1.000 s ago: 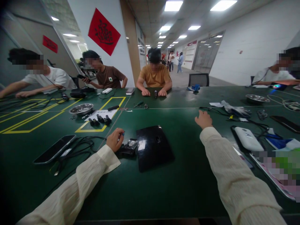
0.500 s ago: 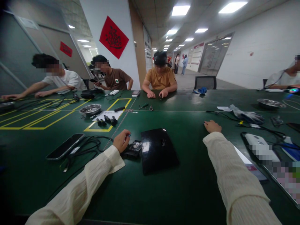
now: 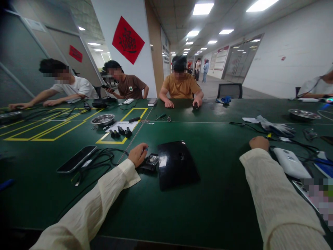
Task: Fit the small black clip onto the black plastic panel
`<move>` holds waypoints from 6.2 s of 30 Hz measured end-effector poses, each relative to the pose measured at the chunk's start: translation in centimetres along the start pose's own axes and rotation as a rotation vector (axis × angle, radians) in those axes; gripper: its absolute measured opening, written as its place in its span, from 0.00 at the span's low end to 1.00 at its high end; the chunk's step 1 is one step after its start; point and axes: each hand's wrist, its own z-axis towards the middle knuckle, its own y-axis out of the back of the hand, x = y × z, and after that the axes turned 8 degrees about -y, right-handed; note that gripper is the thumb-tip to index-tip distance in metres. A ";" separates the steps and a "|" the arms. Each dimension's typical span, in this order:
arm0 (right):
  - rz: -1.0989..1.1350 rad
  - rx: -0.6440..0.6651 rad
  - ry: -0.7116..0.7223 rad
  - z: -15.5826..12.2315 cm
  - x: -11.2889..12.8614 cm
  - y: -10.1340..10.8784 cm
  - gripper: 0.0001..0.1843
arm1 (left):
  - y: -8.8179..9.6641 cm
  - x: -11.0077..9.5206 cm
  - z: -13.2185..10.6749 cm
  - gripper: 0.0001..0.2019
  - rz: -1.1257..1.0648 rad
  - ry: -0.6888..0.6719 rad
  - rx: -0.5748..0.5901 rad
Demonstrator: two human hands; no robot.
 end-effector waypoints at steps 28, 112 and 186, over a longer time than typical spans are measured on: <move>0.197 0.189 0.880 -15.4 18.6 1.9 0.15 | -0.3 0.0 0.3 0.11 -0.187 0.130 0.081; 0.427 0.881 0.508 -13.6 26.3 8.5 0.18 | -0.5 -0.2 0.5 0.11 -0.586 0.371 -0.040; -0.156 0.840 0.370 -10.8 23.7 3.7 0.15 | 0.8 -1.4 0.5 0.13 -0.039 0.154 0.083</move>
